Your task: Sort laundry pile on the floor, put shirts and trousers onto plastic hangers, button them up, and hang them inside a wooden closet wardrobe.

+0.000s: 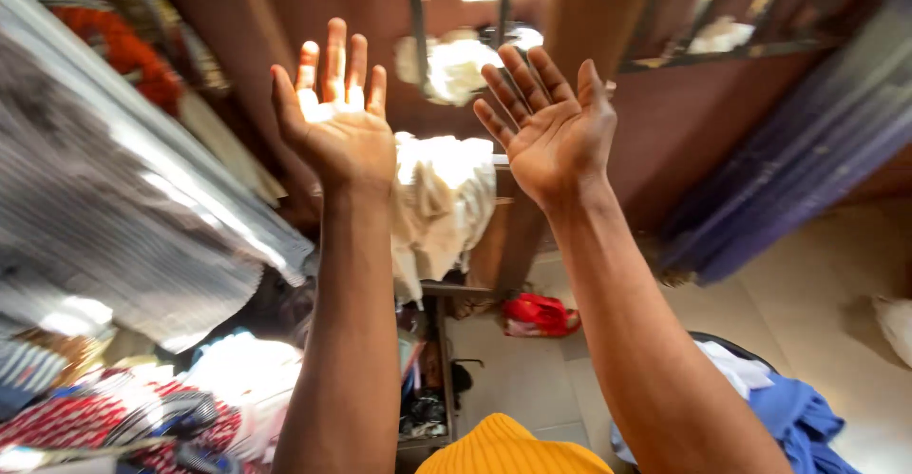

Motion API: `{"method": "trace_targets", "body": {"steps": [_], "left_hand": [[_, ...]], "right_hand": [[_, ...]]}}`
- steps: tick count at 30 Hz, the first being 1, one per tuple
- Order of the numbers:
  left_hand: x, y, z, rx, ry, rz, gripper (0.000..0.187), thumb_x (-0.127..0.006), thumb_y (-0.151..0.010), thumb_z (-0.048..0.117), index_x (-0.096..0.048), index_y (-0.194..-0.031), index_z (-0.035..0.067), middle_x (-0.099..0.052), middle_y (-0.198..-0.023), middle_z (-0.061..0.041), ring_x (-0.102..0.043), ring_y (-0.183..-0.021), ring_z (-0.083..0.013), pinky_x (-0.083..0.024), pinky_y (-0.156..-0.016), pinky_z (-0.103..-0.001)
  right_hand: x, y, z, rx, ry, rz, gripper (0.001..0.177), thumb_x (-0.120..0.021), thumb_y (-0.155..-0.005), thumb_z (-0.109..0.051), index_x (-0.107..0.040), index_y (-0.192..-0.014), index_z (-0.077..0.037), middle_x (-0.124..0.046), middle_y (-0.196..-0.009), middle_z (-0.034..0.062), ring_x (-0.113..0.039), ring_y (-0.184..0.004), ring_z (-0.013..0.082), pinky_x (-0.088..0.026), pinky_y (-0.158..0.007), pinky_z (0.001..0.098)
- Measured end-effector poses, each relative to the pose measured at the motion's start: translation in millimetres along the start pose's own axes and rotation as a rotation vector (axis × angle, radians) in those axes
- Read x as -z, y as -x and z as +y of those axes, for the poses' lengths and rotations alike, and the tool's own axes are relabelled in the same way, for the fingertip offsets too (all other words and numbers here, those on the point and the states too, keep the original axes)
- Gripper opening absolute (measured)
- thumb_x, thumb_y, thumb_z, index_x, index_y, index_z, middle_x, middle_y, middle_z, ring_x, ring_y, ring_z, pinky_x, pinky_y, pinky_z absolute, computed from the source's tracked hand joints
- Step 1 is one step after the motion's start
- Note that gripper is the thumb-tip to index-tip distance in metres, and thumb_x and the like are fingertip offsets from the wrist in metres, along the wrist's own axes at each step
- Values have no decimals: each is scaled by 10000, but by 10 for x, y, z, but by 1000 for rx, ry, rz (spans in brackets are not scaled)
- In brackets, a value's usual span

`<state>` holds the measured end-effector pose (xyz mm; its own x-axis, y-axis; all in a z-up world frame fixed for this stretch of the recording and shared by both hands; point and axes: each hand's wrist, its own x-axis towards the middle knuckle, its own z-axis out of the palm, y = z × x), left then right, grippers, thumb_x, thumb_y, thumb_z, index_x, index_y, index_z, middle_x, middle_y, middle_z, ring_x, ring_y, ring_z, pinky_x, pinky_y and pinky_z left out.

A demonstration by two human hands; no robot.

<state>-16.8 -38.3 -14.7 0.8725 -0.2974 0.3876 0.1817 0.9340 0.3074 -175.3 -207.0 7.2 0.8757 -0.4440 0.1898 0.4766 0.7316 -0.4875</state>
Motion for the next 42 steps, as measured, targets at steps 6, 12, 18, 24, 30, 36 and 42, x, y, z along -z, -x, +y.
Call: {"method": "trace_targets", "body": {"steps": [6, 12, 18, 24, 30, 36, 42], "left_hand": [[-199, 315, -841, 161, 61, 79, 502, -497, -1009, 555, -487, -1301, 147, -589, -1502, -116, -529, -1415, -315, -356, -1185, -501], [-616, 678, -1578, 298, 51, 78, 473, -495, -991, 540, -548, -1240, 142, -649, -1415, -122, -585, -1336, -306, -432, -1114, -490], [-1002, 984, -2271, 468, 119, -2, 434, -530, -995, 514, -541, -1210, 136, -658, -1398, -125, -612, -1320, -320, -434, -1105, -505], [-1418, 1249, -2869, 664, 148, -45, 446, -526, -982, 492, -530, -1234, 124, -654, -1395, -142, -604, -1303, -323, -413, -1125, -495], [-1718, 1504, -3368, 898, 198, -112, 482, -506, -985, 474, -511, -1288, 99, -625, -1415, -161, -572, -1331, -346, -391, -1167, -516], [-1943, 1704, -3603, 1114, 212, -191, 491, -510, -983, 464, -514, -1303, 91, -619, -1411, -175, -586, -1315, -369, -412, -1160, -513], [-1948, 2002, -3822, 1315, 285, -263, 471, -530, -987, 458, -528, -1281, 90, -660, -1362, -179, -636, -1224, -373, -478, -1061, -497]], "right_hand": [[455, 328, -662, 119, 11, 155, 594, -367, -1041, -500, -466, -1427, -59, -565, -1479, 169, -532, -1389, 374, -409, -1148, 598], [755, 800, -1331, 256, 29, 254, 521, -362, -1053, -490, -535, -1288, -59, -621, -1401, 187, -577, -1335, 373, -442, -1105, 587], [1050, 1304, -1938, 394, 24, 342, 503, -374, -1050, -483, -560, -1274, -73, -640, -1390, 169, -606, -1296, 374, -471, -1063, 566], [1239, 1816, -2313, 590, 79, 395, 516, -384, -1063, -494, -589, -1269, -67, -661, -1363, 171, -636, -1266, 377, -497, -1059, 549], [1284, 2284, -2490, 790, 118, 497, 480, -409, -1064, -494, -631, -1213, -95, -681, -1322, 146, -648, -1237, 374, -502, -1040, 540], [1175, 2602, -2401, 986, 152, 674, 458, -413, -1065, -496, -628, -1175, -107, -700, -1290, 130, -664, -1203, 356, -513, -1006, 512], [1042, 2927, -2139, 1131, 165, 812, 467, -414, -1055, -507, -610, -1194, -106, -690, -1275, 122, -659, -1185, 349, -509, -984, 495]]}}
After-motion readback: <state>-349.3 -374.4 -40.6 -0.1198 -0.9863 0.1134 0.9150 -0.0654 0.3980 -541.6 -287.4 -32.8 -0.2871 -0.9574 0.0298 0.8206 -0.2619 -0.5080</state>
